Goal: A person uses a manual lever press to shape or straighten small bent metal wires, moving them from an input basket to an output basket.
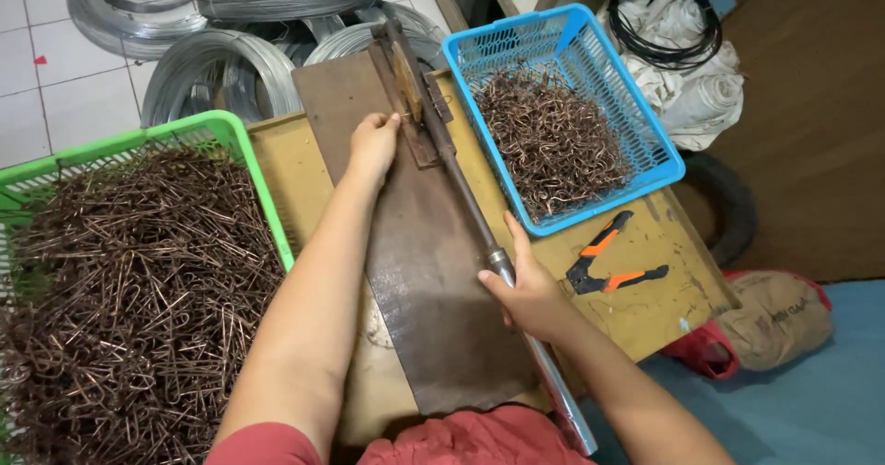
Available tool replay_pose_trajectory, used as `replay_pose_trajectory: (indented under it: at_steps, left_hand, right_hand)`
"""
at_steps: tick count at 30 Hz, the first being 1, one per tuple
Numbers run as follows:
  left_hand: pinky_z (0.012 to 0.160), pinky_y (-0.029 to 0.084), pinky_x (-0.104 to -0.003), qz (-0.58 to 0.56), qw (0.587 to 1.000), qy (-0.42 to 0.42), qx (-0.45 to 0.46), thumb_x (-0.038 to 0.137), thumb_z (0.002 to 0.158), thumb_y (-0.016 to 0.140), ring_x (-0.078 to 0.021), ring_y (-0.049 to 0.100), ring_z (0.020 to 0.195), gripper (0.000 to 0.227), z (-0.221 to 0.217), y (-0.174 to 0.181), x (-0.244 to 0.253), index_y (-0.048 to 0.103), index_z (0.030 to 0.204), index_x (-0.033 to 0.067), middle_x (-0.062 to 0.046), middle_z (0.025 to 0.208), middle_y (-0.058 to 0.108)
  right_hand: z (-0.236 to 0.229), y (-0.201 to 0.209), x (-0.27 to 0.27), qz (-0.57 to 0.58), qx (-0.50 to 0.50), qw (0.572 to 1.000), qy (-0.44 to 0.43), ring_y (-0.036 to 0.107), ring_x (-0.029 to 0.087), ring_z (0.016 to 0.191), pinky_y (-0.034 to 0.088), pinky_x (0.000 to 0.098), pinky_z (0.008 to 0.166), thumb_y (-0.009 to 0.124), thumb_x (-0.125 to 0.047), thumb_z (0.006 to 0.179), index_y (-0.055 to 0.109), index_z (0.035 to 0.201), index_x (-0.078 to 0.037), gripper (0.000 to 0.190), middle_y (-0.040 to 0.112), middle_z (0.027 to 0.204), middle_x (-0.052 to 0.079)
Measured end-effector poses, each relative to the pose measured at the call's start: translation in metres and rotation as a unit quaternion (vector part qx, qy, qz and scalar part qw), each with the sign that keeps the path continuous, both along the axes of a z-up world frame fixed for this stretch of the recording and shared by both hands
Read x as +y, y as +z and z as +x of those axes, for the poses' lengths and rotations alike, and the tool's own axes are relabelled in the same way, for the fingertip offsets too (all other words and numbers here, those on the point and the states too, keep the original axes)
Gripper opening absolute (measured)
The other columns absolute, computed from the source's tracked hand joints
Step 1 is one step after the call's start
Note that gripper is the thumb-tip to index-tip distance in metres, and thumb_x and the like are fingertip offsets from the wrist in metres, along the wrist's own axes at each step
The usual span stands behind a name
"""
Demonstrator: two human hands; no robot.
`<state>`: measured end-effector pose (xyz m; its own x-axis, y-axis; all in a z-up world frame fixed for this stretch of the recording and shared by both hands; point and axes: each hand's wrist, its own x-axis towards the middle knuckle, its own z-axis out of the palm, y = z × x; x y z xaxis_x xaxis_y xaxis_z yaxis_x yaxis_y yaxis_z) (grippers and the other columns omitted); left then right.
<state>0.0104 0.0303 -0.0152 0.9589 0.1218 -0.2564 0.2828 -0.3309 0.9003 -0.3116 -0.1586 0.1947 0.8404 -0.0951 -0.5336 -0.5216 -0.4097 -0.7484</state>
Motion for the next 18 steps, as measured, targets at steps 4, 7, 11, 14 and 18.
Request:
replay_pose_trajectory:
  at_steps: [4, 7, 11, 14, 18]
  left_hand:
    - [0.103, 0.049, -0.066, 0.252, 0.91, 0.089, -0.317, 0.037, 0.108, 0.069, -0.0536, 0.053, 0.13, 0.05, -0.08, 0.1, -0.034, 0.052, 0.14, 0.0019, -0.028, 0.139, 0.05]
    - [0.108, 0.037, -0.056, 0.199, 0.835, -0.075, -0.508, 0.033, 0.1, 0.065, -0.0433, 0.053, 0.121, 0.039, -0.131, 0.137, -0.076, 0.063, 0.128, 0.0053, -0.021, 0.123, 0.056]
    - [0.116, 0.032, -0.064, 0.177, 0.851, -0.284, -0.406, 0.036, 0.102, 0.06, -0.0384, 0.044, 0.138, 0.06, -0.168, 0.133, -0.105, 0.046, 0.154, 0.0091, -0.017, 0.146, 0.046]
    - [0.117, 0.034, -0.064, 0.218, 0.843, -0.314, -0.378, 0.039, 0.102, 0.059, -0.0371, 0.044, 0.142, 0.063, -0.167, 0.133, -0.109, 0.046, 0.156, 0.0078, -0.017, 0.147, 0.048]
    - [0.119, 0.034, -0.064, 0.282, 0.818, -0.326, -0.381, 0.045, 0.099, 0.062, -0.0353, 0.044, 0.142, 0.069, -0.167, 0.131, -0.113, 0.048, 0.155, 0.0074, -0.017, 0.146, 0.049]
  right_hand:
    - [0.001, 0.013, 0.005, -0.068, 0.039, 0.997, 0.022, 0.077, 0.033, 0.061, 0.066, 0.0386, 0.06, 0.072, -0.025, 0.097, 0.005, 0.177, -0.036, 0.105, 0.075, 0.101, 0.023]
    - [0.004, 0.025, 0.011, -0.107, 0.055, 0.992, 0.034, 0.079, 0.032, 0.069, 0.068, 0.0394, 0.068, 0.074, -0.025, 0.097, -0.005, 0.177, -0.034, 0.112, 0.075, 0.109, 0.024]
    - [0.002, 0.051, 0.026, -0.178, 0.054, 0.982, 0.04, 0.079, 0.045, 0.096, 0.062, 0.0518, 0.087, 0.071, -0.025, 0.099, -0.021, 0.175, -0.027, 0.119, 0.074, 0.116, 0.03]
    - [0.004, 0.057, 0.033, -0.239, 0.037, 0.968, 0.073, 0.076, 0.047, 0.11, 0.059, 0.0557, 0.094, 0.066, -0.027, 0.1, -0.02, 0.176, -0.025, 0.115, 0.076, 0.114, 0.029]
    - [0.003, 0.016, 0.023, -0.315, 0.001, 0.94, 0.129, 0.079, 0.041, 0.104, 0.062, 0.0521, 0.087, 0.063, -0.03, 0.102, -0.01, 0.178, -0.025, 0.105, 0.079, 0.105, 0.021]
